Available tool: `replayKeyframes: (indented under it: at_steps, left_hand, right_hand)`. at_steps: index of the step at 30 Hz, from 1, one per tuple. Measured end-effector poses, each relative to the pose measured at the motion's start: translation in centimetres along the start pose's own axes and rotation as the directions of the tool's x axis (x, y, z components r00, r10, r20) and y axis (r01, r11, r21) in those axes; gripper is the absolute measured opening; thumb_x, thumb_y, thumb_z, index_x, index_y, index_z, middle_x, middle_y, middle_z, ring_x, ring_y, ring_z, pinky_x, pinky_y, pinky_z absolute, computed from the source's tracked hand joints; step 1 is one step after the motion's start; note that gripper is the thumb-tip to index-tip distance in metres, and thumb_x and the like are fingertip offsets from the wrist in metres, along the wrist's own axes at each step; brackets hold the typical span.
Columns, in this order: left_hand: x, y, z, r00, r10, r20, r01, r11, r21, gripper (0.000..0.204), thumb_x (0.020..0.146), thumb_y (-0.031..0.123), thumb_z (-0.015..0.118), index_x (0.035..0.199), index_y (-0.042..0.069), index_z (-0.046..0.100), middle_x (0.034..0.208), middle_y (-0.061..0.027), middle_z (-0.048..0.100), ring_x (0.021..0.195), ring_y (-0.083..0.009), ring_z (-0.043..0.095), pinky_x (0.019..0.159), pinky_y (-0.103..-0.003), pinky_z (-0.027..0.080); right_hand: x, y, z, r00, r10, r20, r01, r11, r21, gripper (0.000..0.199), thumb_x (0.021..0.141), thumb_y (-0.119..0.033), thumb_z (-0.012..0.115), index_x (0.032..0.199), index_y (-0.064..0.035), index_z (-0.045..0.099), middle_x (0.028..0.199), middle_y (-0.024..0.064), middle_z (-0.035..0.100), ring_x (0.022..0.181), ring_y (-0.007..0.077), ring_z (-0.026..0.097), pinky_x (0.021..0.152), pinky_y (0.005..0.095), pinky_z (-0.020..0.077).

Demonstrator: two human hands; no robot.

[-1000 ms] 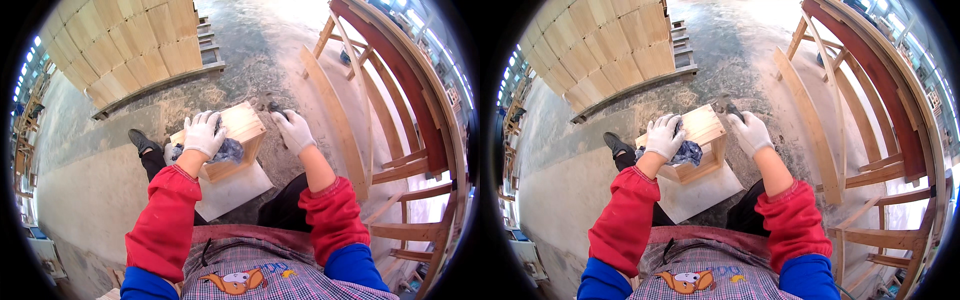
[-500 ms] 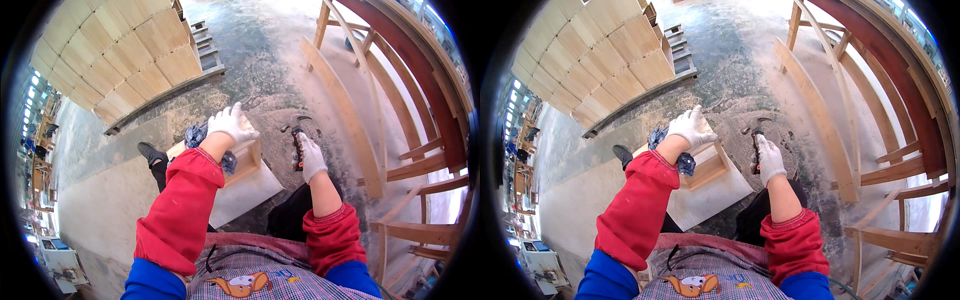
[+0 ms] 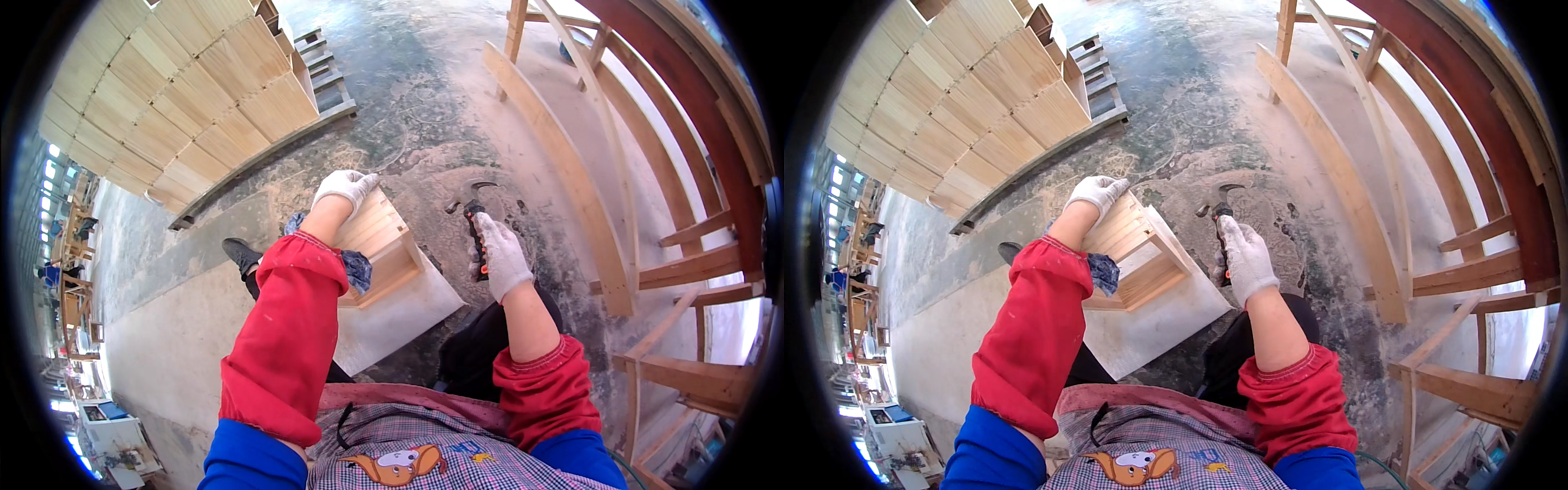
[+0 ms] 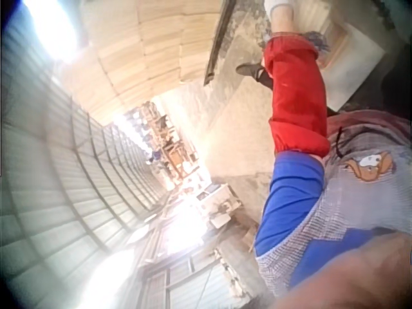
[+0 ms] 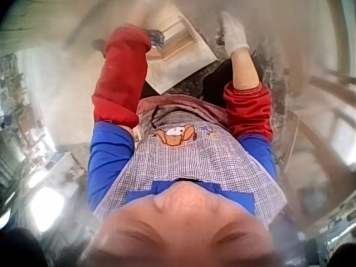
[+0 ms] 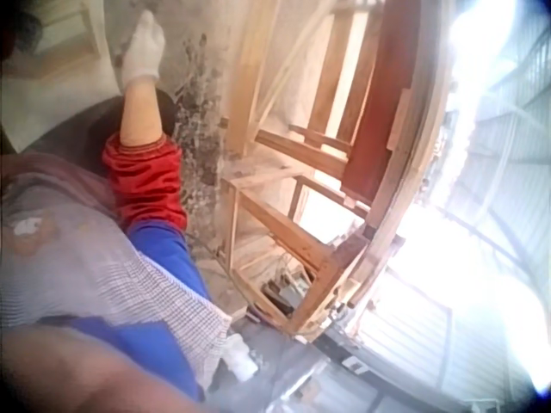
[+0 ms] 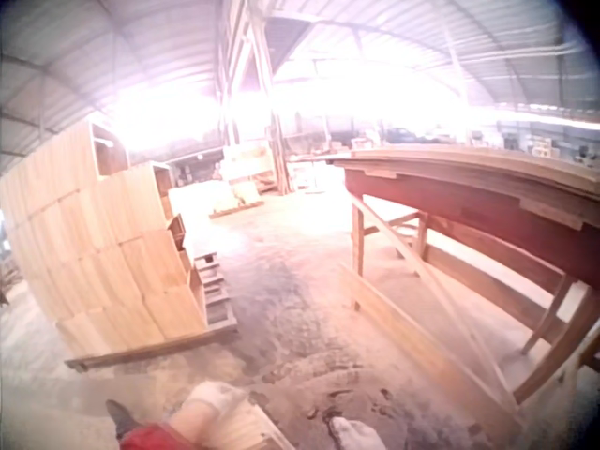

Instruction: The person uses a hammer to tap a small wooden block, then wipes it with a cloth. They then assemble a larger wooden frame by fitting a flat wooden panel into it.

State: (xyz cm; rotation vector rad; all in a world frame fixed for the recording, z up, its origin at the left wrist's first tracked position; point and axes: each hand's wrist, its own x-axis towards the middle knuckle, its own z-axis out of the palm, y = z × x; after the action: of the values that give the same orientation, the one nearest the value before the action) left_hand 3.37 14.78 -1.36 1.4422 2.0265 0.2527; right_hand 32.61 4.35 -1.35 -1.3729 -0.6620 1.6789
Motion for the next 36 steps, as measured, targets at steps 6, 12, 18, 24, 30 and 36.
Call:
replayKeyframes:
  at_steps: [6, 12, 18, 24, 30, 36]
  left_hand:
    - [-2.5, 1.9, -0.7, 0.994, 0.066, -0.09, -0.031, 0.938, 0.346, 0.051, 0.097, 0.055, 0.048, 0.114, 0.013, 0.072, 0.115, -0.0143, 0.071, 0.108, -0.0325, 0.065, 0.095, -0.042, 0.048]
    - [-8.6, 0.3, -4.3, 0.968, 0.25, -0.002, -0.212, 0.828, 0.52, 0.062, 0.096, 0.06, 0.044, 0.14, 0.018, 0.054, 0.136, -0.0137, 0.059, 0.128, -0.0303, 0.053, 0.109, -0.048, 0.034]
    - [-13.1, -7.6, -6.2, 0.958, 0.251, -0.139, -0.15, 0.85, 0.505, 0.072, 0.089, 0.068, 0.05, 0.143, 0.019, 0.051, 0.14, -0.0144, 0.055, 0.132, -0.0305, 0.049, 0.11, -0.048, 0.032]
    - [-12.6, -11.0, -2.9, 0.91, 0.263, -0.321, -0.198, 0.955, 0.222, 0.057, 0.09, 0.058, 0.056, 0.133, 0.02, 0.057, 0.117, -0.0168, 0.067, 0.111, -0.0373, 0.062, 0.097, -0.047, 0.047]
    - [-12.8, -11.3, -3.1, 0.896, 0.253, -0.366, -0.186, 0.96, 0.208, 0.053, 0.091, 0.054, 0.055, 0.131, 0.019, 0.059, 0.116, -0.0161, 0.068, 0.11, -0.0367, 0.062, 0.096, -0.046, 0.046]
    - [-12.7, -10.9, -3.2, 0.871, 0.277, -0.405, -0.2, 0.954, 0.222, 0.049, 0.091, 0.047, 0.058, 0.128, 0.015, 0.061, 0.115, -0.0186, 0.068, 0.108, -0.0377, 0.064, 0.094, -0.046, 0.049]
  right_hand:
    - [-0.7, -0.1, 0.9, 0.997, -0.063, 0.044, 0.066, 0.995, -0.081, 0.029, 0.095, -0.032, 0.068, 0.1, -0.0057, 0.058, 0.065, 0.0, 0.05, 0.045, 0.0114, 0.048, 0.04, 0.0283, 0.0408]
    - [-3.4, -0.4, 2.2, 0.964, -0.223, 0.142, 0.248, 0.948, -0.197, 0.025, 0.092, -0.019, 0.07, 0.107, -0.0025, 0.058, 0.073, 0.0011, 0.054, 0.056, 0.0094, 0.052, 0.051, 0.027, 0.0455]
    - [-7.1, -1.5, 4.7, 0.804, -0.521, 0.285, 0.594, 0.714, -0.371, 0.029, 0.091, -0.016, 0.068, 0.111, 0.0018, 0.058, 0.091, 0.0068, 0.065, 0.081, 0.0131, 0.06, 0.073, 0.0292, 0.0504]
    - [-6.2, -2.0, 5.5, 0.807, -0.479, 0.345, 0.529, 0.325, -0.784, 0.03, 0.089, -0.034, 0.064, 0.106, -0.0094, 0.062, 0.083, 0.0253, 0.066, 0.085, 0.0442, 0.065, 0.072, 0.0495, 0.0504]
    - [-7.3, -3.2, 7.6, 0.684, -0.667, 0.295, 0.699, 0.484, -0.526, 0.035, 0.09, -0.031, 0.065, 0.117, -0.0089, 0.062, 0.086, 0.0246, 0.067, 0.083, 0.0404, 0.068, 0.074, 0.0448, 0.0512]
    - [-3.5, -3.8, 7.5, 0.785, -0.497, 0.37, 0.544, 0.268, -0.795, 0.033, 0.091, -0.03, 0.065, 0.115, -0.008, 0.062, 0.085, 0.0234, 0.067, 0.082, 0.0398, 0.067, 0.074, 0.0449, 0.0513]
